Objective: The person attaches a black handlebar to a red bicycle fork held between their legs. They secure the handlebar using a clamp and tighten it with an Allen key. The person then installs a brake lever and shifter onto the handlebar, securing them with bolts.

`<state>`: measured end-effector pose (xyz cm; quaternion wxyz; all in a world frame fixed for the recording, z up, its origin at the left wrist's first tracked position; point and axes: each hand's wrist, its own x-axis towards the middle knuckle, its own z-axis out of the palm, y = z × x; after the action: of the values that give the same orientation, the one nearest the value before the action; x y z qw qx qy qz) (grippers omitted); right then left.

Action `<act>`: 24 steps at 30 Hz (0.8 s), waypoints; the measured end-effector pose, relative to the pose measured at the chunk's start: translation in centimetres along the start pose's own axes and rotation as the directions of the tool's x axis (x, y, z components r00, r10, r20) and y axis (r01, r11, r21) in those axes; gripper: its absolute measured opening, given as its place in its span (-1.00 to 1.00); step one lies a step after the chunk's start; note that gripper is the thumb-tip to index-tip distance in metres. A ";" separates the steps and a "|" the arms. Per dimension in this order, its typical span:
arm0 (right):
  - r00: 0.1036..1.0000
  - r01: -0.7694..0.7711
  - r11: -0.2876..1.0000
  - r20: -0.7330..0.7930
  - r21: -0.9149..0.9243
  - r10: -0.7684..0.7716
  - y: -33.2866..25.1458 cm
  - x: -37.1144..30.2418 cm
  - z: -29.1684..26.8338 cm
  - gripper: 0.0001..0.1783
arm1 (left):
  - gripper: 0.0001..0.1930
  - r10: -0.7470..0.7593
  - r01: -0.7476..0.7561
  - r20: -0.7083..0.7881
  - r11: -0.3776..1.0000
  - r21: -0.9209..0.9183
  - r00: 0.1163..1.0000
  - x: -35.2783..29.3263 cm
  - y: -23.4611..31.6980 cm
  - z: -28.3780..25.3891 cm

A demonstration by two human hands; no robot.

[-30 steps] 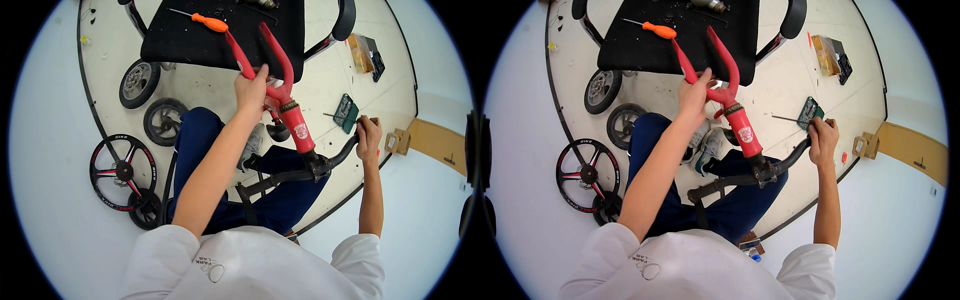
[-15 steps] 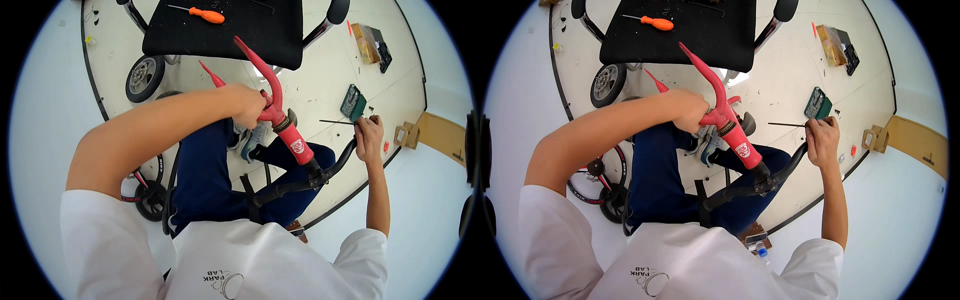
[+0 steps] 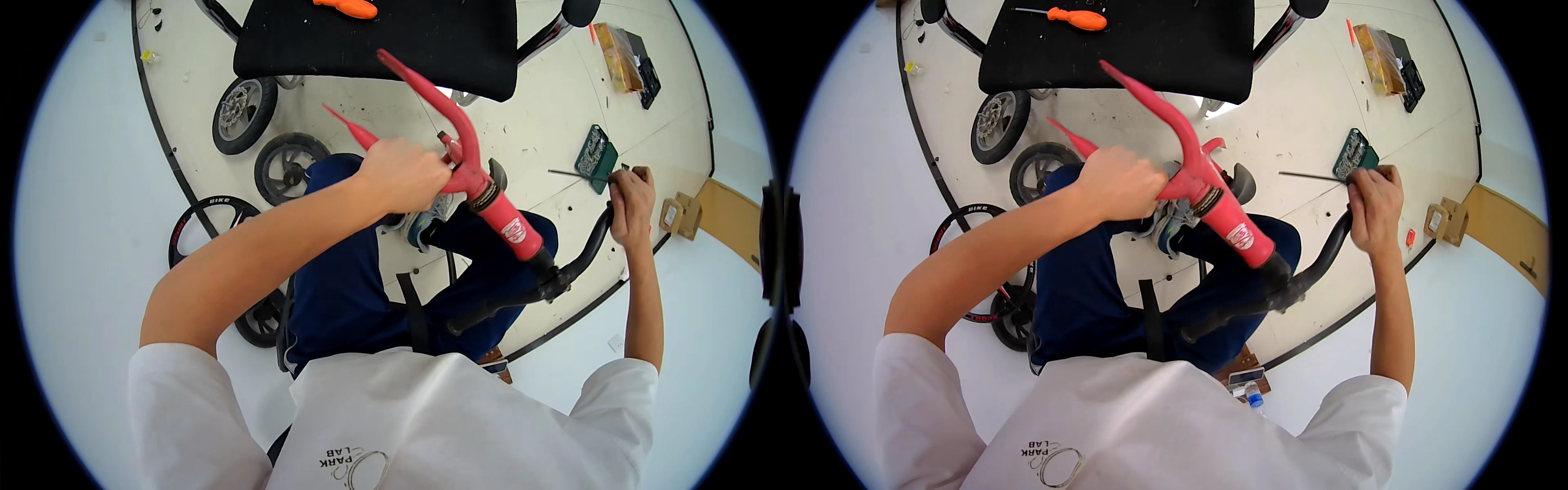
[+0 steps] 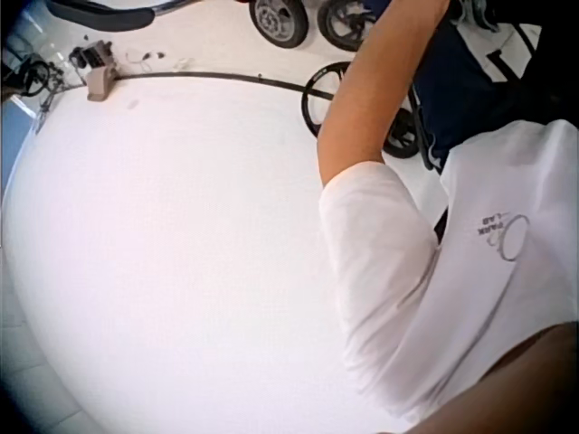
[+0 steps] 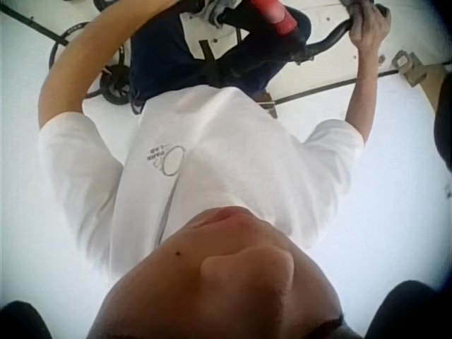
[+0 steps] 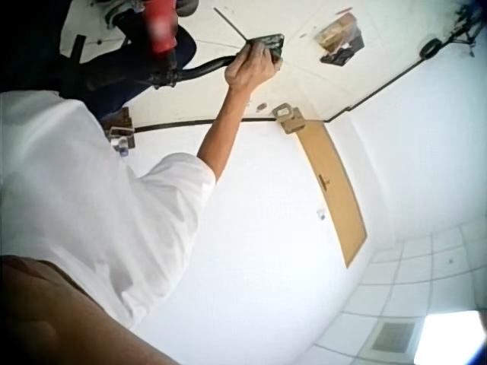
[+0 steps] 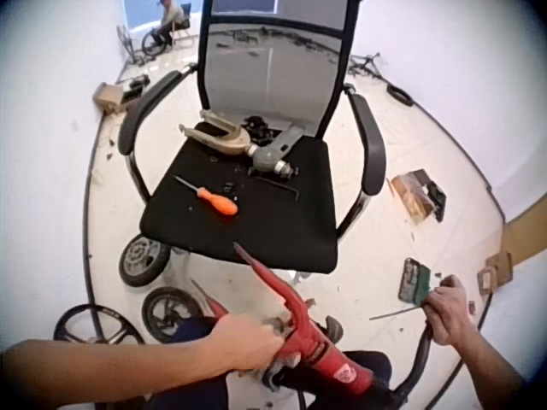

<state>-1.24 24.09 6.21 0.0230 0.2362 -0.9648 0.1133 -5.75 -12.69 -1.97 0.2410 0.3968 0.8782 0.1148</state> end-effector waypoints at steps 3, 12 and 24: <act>0.999 -0.044 0.999 0.015 0.019 0.043 1.9 -0.3 -0.1 -0.89 | -0.91 0.089 -0.090 -0.071 0.996 -0.014 0.993 1.8 0.2 -1.5; 0.956 -0.197 0.976 0.204 -0.093 0.212 3.3 -3.9 -1.3 -0.83 | -0.69 0.081 -0.165 -0.556 0.981 -0.102 0.827 0.0 5.7 3.1; 0.897 -0.281 0.949 0.313 -0.140 0.312 -0.1 -8.5 -1.8 -0.89 | -0.47 -0.809 -0.447 -0.159 -0.139 -0.884 0.566 -1.0 7.8 5.2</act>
<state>6.37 28.23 7.12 -0.1460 0.1006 -0.9837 0.0300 2.52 -8.25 -3.06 0.0550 -0.1885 0.5277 0.8264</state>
